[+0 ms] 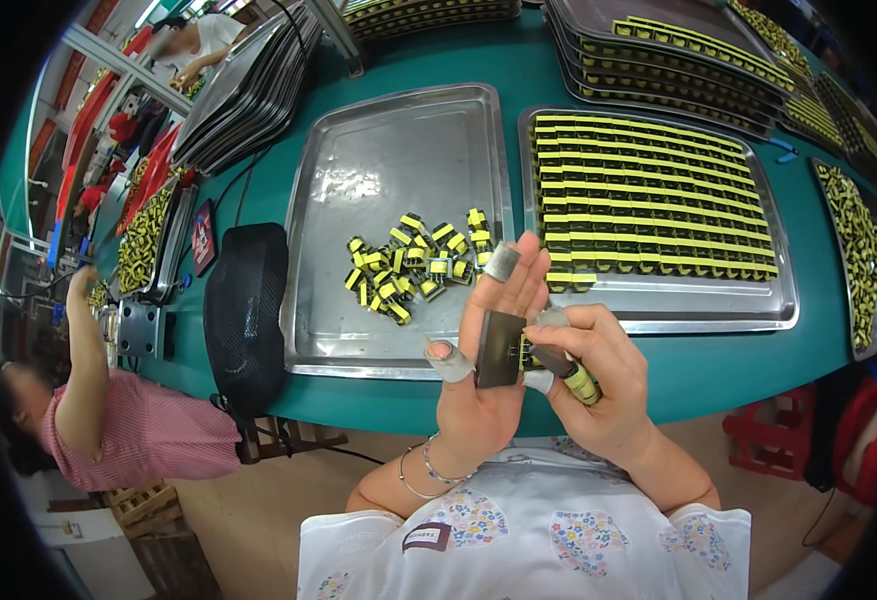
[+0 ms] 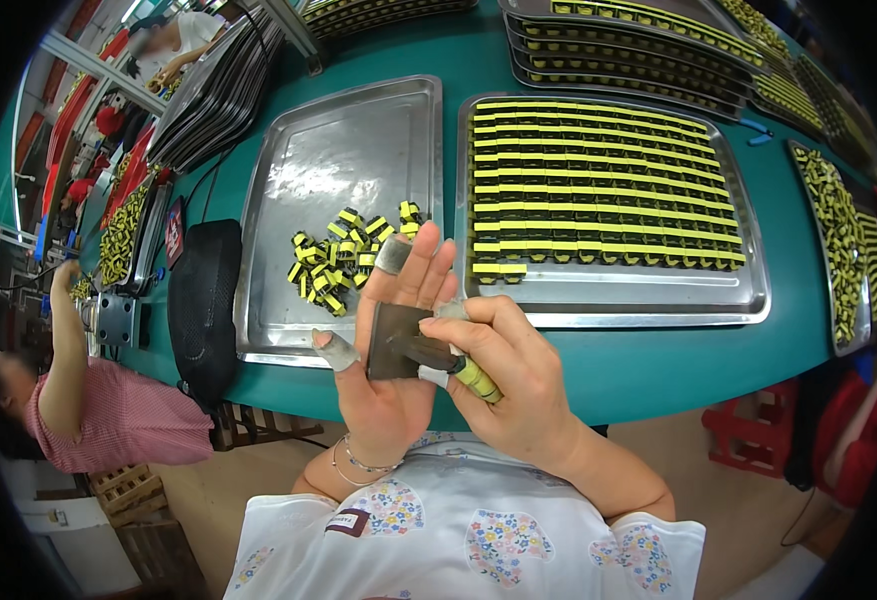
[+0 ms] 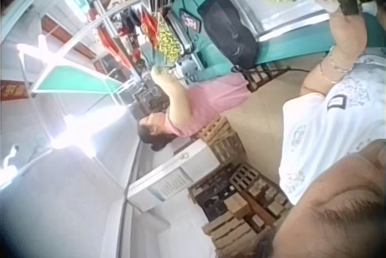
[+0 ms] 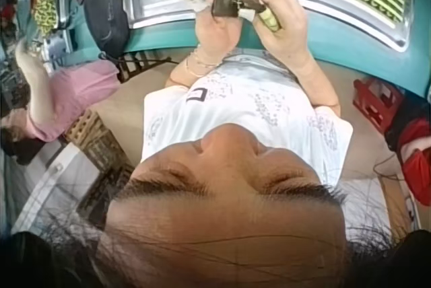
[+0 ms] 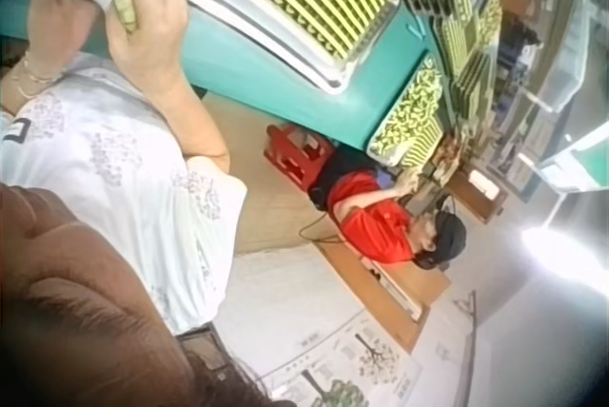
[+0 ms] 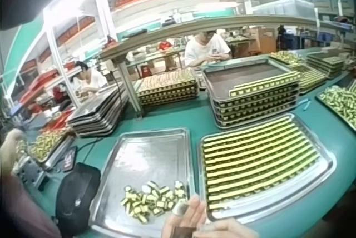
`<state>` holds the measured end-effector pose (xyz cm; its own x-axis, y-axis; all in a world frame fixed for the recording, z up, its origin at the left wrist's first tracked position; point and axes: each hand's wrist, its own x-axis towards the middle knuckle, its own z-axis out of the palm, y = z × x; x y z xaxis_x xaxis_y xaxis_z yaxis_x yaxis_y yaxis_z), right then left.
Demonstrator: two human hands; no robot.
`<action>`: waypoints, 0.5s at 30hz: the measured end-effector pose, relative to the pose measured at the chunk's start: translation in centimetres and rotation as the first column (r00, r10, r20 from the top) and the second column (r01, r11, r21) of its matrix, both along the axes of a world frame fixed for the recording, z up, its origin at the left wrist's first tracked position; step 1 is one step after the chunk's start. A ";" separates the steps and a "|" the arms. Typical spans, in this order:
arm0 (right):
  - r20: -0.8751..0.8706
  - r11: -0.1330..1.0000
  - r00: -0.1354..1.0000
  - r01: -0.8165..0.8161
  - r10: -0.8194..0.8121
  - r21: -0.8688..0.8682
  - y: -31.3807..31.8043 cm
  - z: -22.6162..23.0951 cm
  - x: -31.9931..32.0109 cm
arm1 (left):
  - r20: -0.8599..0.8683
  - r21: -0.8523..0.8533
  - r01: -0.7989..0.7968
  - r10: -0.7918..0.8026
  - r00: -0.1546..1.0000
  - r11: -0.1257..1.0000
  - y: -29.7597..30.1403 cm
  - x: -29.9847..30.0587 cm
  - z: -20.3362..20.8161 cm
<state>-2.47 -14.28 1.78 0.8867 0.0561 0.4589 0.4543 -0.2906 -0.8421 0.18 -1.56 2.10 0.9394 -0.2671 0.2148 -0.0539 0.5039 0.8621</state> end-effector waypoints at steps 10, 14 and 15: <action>0.045 0.993 0.999 0.030 -0.025 -0.112 -0.7 0.6 0.2 | -0.063 0.119 0.068 -0.061 0.996 0.991 -0.1 -0.3 0.1; -0.010 1.000 1.000 -0.017 0.017 -0.004 -0.9 0.2 0.5 | -0.081 0.190 0.148 -0.135 0.988 0.971 0.3 -0.3 0.1; -0.010 1.000 1.000 -0.016 0.016 -0.004 -0.8 0.0 0.5 | -0.080 0.190 0.149 -0.136 0.987 0.970 0.3 -0.3 -0.1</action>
